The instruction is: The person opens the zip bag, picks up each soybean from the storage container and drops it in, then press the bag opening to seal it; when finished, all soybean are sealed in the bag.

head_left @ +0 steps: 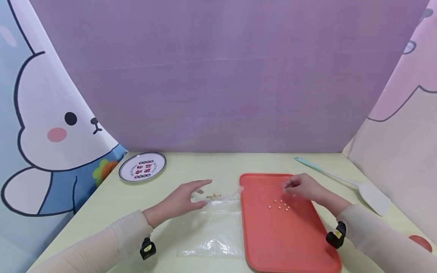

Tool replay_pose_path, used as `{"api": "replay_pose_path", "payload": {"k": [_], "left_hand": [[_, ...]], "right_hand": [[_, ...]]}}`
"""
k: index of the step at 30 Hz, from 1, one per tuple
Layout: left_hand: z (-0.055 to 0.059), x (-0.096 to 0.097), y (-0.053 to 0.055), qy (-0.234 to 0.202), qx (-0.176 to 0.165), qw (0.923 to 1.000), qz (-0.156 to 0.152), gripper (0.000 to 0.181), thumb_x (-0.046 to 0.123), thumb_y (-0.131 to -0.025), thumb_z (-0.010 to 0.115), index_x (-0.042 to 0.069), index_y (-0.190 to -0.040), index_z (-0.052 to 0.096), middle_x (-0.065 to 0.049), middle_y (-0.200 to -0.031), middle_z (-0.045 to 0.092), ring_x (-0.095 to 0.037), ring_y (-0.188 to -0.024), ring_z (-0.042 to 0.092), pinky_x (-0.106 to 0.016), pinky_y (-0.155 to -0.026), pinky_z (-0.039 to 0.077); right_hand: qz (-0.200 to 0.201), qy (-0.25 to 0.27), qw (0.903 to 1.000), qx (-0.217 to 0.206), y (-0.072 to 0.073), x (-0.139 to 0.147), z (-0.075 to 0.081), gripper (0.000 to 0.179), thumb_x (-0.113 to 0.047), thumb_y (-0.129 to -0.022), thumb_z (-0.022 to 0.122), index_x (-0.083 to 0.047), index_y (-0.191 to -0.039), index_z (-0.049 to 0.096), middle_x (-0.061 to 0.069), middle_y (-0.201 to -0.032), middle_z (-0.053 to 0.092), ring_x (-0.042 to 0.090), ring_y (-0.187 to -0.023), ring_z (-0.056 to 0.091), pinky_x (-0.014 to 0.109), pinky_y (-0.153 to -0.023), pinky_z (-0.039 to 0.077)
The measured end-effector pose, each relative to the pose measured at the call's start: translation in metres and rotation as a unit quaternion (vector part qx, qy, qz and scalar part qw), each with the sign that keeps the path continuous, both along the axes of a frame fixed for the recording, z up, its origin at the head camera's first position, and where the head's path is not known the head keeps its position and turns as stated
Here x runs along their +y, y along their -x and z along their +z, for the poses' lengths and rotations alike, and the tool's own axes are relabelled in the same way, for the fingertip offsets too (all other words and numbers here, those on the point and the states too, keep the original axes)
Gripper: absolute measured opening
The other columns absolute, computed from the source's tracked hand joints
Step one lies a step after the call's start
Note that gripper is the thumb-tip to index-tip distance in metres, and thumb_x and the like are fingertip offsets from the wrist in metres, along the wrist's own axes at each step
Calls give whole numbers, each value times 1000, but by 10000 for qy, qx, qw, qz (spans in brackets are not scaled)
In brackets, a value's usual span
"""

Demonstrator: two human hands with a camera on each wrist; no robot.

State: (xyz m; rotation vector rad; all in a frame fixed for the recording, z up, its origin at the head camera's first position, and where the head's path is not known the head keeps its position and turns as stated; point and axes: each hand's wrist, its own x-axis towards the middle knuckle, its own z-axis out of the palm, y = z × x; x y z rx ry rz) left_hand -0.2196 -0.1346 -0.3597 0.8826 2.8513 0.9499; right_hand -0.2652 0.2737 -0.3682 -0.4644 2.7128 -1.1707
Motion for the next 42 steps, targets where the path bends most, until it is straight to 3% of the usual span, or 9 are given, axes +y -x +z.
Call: {"api": "replay_pose_path", "payload": {"k": [6,11,18,21,27,31,37,42], "left_hand": [[-1,0,-1,9,-29,10000,49,65,18,-88,71,12,-146,44,-8,-145,50,-25,-113,62,-37,-88,54],[0,1,-2,21,5,10000,52,65,17,-88,72,13,-146,44,-8,-145,50,-25,-113,62,-36,-86,54],[2,3,-3,33,-7,10000,57,65,17,-87,72,13,-146,43,-8,-145,50,-24,-113,62,-37,-89,54],[2,3,-3,30,-17,10000,67,65,17,-87,72,12,-146,43,-8,-145,50,-24,-113,63,-37,-90,54],[3,3,-3,55,31,10000,48,65,17,-87,72,13,-146,44,-8,-145,50,-24,-113,63,-37,-88,54],[4,3,-3,42,80,10000,26,65,16,-87,72,13,-145,44,-9,-144,51,-25,-111,64,-40,-92,53],[5,4,-2,51,142,9999,11,64,15,-87,72,11,-145,45,-10,-143,52,-25,-110,64,-42,-94,52],[7,4,-2,50,165,9999,5,64,15,-87,72,11,-145,45,-9,-143,52,-26,-111,64,-43,-96,51]], "right_hand": [[148,328,9994,2,4,-16,16,24,-16,-91,68,3,-106,68,15,-97,71,26,-88,65,41,-79,56],[291,446,9985,124,7,-31,28,20,-17,-90,68,-3,-104,70,7,-88,71,27,-82,64,42,-78,56],[420,727,9964,76,7,-62,42,20,-19,-89,70,-5,-103,71,3,-90,72,16,-83,66,31,-75,56],[478,867,9951,-4,8,-77,44,20,-19,-89,70,-6,-104,71,8,-95,73,15,-86,67,29,-76,56],[749,1157,9903,-197,9,-107,42,19,-18,-87,72,-9,-104,72,11,-101,72,27,-95,66,31,-78,56],[1011,1196,9876,-59,9,-125,45,17,-15,-87,72,-7,-102,73,5,-95,73,22,-89,67,29,-74,56],[1208,1106,9865,90,7,-141,49,16,-13,-88,71,-6,-102,73,12,-94,73,16,-81,66,27,-71,55],[1108,996,9888,87,5,-139,49,15,-13,-88,70,-7,-101,73,9,-92,73,28,-87,67,35,-74,56]]}}
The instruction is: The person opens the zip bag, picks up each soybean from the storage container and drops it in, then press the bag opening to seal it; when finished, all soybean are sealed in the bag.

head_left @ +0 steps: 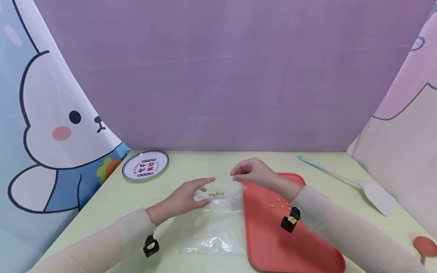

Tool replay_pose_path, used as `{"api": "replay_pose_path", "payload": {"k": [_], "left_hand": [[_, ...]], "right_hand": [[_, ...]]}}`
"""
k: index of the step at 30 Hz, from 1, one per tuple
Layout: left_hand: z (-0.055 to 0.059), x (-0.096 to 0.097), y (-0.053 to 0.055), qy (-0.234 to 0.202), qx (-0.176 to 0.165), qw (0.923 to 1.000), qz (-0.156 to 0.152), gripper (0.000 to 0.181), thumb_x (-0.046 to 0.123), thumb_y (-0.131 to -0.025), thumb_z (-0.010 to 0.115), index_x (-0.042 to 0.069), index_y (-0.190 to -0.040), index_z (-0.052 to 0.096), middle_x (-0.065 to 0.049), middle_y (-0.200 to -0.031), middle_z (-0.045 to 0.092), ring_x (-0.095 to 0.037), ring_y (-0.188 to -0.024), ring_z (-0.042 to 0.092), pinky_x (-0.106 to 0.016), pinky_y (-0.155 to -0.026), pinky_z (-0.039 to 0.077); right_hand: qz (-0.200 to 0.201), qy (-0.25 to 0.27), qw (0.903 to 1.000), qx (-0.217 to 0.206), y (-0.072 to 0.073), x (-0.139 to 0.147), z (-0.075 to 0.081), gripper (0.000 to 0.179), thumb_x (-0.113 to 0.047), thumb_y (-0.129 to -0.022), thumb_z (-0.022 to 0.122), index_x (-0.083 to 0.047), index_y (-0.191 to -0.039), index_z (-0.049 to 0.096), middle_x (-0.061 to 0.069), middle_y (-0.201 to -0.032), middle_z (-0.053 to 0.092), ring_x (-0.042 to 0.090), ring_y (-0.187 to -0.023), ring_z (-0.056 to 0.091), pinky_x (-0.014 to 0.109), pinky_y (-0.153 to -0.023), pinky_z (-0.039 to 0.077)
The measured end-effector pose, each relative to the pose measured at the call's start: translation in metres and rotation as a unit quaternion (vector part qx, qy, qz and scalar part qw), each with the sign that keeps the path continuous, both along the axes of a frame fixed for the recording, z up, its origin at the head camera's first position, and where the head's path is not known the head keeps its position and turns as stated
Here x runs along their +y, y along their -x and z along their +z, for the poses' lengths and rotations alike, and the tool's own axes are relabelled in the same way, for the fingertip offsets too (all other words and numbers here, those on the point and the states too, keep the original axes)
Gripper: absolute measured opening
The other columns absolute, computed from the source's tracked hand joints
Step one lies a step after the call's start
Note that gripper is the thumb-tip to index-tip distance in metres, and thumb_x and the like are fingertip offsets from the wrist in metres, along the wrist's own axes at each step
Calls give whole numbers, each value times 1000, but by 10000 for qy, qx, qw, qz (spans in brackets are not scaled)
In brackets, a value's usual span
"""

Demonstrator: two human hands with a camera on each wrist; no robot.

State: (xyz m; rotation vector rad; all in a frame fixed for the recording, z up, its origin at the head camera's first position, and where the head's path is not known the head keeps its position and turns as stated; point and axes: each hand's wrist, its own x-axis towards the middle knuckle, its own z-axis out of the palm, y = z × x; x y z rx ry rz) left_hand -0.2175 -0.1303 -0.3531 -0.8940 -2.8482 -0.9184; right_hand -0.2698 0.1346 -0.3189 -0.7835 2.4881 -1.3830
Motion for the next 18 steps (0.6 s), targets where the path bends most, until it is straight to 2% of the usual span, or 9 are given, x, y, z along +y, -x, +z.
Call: {"api": "replay_pose_path", "payload": {"k": [5,7,14,18], "left_hand": [[1,0,0,8,4,10000,-13,64,16,-87,72,12,-145,45,-10,-143,53,-27,-111,63,-43,-96,51],[1,0,0,9,-12,10000,-5,64,16,-87,72,12,-145,45,-10,-143,52,-27,-112,63,-43,-96,51],[1,1,1,28,-45,10000,34,66,16,-87,72,13,-146,44,-9,-145,50,-26,-115,62,-44,-99,49],[0,2,1,8,-93,9999,36,66,15,-87,72,13,-146,44,-9,-145,50,-27,-116,61,-45,-99,49]], "right_hand": [[-199,-119,9997,-61,1,18,-2,15,-15,-88,70,-10,-102,74,5,-97,72,27,-92,65,36,-78,55],[-258,-193,9994,-79,1,26,-2,15,-16,-89,70,-11,-102,73,6,-100,72,25,-93,65,34,-78,55],[-364,-369,9986,-112,0,56,-9,16,-16,-90,69,-7,-102,72,12,-102,71,32,-96,65,40,-80,56],[-407,-528,9978,-37,0,73,-15,16,-15,-90,68,-5,-102,72,12,-101,71,24,-93,65,43,-83,55]]}}
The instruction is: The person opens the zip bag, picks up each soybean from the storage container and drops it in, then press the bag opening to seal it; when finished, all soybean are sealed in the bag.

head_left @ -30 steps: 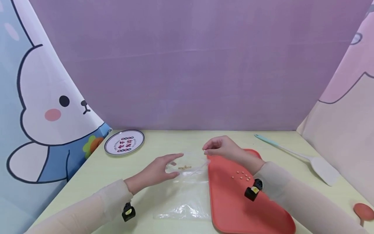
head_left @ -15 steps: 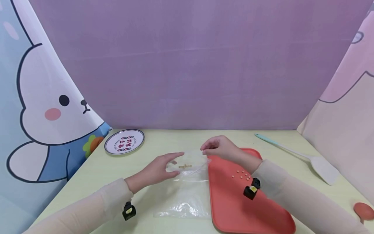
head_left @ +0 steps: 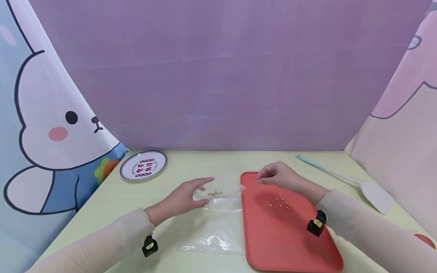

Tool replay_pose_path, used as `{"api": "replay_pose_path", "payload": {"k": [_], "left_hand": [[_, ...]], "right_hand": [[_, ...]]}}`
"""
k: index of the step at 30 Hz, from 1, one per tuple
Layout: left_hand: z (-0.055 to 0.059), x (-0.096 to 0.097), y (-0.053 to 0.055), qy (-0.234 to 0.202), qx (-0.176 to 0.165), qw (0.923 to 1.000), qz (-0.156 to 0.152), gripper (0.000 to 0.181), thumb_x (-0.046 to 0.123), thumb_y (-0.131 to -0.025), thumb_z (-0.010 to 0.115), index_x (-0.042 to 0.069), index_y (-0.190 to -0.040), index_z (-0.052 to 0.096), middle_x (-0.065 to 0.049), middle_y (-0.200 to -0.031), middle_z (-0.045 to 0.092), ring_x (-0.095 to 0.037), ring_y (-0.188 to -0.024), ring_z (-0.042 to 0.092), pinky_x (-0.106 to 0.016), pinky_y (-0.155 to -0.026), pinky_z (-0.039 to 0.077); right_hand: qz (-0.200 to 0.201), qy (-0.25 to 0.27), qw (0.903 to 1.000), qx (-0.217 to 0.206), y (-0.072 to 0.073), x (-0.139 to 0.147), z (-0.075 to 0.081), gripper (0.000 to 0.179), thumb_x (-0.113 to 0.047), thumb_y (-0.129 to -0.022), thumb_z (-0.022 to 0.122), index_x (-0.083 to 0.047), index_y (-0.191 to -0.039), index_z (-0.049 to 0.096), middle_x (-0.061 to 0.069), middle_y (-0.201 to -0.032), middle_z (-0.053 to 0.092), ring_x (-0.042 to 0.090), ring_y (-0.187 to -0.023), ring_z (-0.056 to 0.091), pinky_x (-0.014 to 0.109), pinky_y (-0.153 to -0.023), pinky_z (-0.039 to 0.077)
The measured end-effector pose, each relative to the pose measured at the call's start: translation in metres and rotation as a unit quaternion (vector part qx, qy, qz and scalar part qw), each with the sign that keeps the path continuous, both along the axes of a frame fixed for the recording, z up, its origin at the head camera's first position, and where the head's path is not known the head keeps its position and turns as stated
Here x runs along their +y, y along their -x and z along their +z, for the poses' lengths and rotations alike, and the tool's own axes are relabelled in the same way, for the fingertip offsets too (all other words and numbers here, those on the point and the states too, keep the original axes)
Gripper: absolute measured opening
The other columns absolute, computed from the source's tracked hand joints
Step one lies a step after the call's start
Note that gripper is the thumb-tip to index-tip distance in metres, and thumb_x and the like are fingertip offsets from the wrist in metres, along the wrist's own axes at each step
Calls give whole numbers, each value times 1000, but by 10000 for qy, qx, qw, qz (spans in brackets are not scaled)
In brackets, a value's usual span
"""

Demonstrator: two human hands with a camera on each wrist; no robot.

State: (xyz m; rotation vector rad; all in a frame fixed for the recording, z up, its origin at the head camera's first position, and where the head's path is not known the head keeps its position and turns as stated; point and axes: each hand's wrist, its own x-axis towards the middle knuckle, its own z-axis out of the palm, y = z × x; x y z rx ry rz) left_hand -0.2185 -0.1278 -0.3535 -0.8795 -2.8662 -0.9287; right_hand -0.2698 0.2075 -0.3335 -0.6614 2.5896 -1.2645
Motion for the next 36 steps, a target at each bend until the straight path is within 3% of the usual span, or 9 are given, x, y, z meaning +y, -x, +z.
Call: {"api": "replay_pose_path", "payload": {"k": [4,12,20,28,36], "left_hand": [[0,0,0,37,26,10000,41,65,15,-87,72,12,-146,44,-9,-145,50,-27,-115,61,-45,-99,49],[-1,1,0,48,14,9999,105,66,15,-86,73,11,-146,44,-8,-145,50,-27,-116,61,-45,-101,48],[-5,2,-1,19,51,10000,79,66,15,-86,73,13,-145,44,-9,-145,50,-27,-116,61,-45,-101,48],[-5,1,0,36,132,9999,35,66,15,-86,72,12,-145,44,-9,-145,50,-27,-115,62,-45,-101,48],[-4,1,0,45,79,10000,38,66,16,-86,72,12,-146,44,-9,-146,49,-26,-116,62,-44,-102,47]], "right_hand": [[-15,-182,9998,70,0,14,-7,17,-13,-90,68,-1,-102,71,11,-99,71,17,-90,65,43,-82,56],[-40,-691,9972,282,3,33,-30,16,-11,-88,70,1,-98,73,10,-94,73,18,-87,67,32,-77,57],[93,-679,9969,375,5,43,-50,8,-7,-82,75,-1,-87,75,7,-82,73,10,-70,62,23,-62,53],[93,-548,9982,239,4,45,-53,8,-5,-80,76,1,-85,74,9,-79,72,12,-64,61,25,-56,52],[-104,-737,9971,150,4,42,-52,4,-6,-83,74,-2,-84,74,6,-75,68,12,-61,56,24,-55,49]]}}
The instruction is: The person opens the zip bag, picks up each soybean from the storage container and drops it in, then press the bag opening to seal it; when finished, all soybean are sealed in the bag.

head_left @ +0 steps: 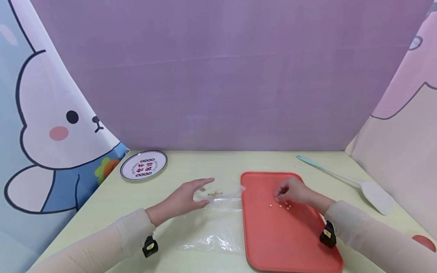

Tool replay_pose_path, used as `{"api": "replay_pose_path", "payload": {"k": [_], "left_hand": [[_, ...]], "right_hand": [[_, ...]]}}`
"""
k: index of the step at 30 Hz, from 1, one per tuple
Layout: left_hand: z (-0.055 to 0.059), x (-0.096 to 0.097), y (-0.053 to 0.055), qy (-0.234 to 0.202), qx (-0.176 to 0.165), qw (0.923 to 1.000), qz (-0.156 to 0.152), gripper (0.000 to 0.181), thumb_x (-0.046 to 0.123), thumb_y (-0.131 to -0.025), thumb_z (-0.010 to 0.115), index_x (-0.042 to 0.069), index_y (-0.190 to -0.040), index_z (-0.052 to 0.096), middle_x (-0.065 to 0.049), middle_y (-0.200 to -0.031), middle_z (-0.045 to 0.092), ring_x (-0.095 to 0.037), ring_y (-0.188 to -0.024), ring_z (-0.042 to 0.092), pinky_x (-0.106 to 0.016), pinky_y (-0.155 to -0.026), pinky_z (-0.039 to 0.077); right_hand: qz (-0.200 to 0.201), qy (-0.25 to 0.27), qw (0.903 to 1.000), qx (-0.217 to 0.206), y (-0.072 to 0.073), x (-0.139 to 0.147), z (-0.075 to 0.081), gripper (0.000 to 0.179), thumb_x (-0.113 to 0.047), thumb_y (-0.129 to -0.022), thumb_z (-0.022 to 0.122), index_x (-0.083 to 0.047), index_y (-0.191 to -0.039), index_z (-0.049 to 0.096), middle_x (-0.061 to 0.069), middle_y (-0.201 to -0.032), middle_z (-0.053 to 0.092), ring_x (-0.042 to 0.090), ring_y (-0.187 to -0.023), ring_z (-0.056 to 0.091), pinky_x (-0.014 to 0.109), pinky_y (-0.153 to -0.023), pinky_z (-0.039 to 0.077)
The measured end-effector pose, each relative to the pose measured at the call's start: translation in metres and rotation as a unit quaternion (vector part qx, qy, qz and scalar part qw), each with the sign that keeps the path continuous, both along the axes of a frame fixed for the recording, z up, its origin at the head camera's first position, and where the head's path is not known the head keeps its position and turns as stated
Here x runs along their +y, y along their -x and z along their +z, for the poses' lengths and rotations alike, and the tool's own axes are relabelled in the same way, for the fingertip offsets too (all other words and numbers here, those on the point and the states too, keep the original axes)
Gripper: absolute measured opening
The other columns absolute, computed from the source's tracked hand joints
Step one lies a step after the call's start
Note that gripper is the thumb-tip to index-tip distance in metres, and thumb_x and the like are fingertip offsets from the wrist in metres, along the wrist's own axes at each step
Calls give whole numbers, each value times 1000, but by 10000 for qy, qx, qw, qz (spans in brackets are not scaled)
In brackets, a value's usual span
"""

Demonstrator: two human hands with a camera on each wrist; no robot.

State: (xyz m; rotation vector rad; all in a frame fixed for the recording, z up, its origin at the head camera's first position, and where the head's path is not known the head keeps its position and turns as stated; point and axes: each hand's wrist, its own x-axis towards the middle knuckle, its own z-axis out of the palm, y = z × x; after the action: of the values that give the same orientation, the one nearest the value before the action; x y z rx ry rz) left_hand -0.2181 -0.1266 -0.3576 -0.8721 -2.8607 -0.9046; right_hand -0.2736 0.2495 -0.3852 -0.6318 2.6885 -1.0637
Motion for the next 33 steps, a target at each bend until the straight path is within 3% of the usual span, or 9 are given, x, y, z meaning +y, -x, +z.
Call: {"api": "replay_pose_path", "payload": {"k": [6,15,29,33], "left_hand": [[1,0,-1,1,-19,10000,26,66,16,-86,73,12,-145,44,-9,-145,50,-26,-115,62,-44,-101,48],[2,0,-1,1,-61,10000,-7,65,16,-87,72,12,-145,44,-8,-145,50,-26,-116,61,-45,-102,47],[4,1,-2,10,-27,10000,-56,64,15,-87,72,11,-145,45,-10,-145,50,-28,-115,61,-45,-102,47],[4,1,-1,34,77,9999,-102,63,15,-87,71,10,-144,45,-11,-144,51,-28,-114,62,-45,-101,48]], "right_hand": [[-303,142,9994,-107,4,-4,4,8,-10,-88,70,-3,-90,71,7,-80,69,15,-67,59,27,-61,50],[-375,979,9944,-124,5,-17,20,21,-16,-89,70,2,-100,70,19,-93,72,33,-87,68,40,-75,58],[-375,1549,9871,-154,-4,-59,43,25,-25,-84,76,-6,-101,71,5,-89,73,27,-90,68,31,-76,57],[-233,1585,9870,-118,-4,-73,47,22,-21,-85,75,-6,-101,72,11,-92,72,30,-92,67,33,-78,57]]}}
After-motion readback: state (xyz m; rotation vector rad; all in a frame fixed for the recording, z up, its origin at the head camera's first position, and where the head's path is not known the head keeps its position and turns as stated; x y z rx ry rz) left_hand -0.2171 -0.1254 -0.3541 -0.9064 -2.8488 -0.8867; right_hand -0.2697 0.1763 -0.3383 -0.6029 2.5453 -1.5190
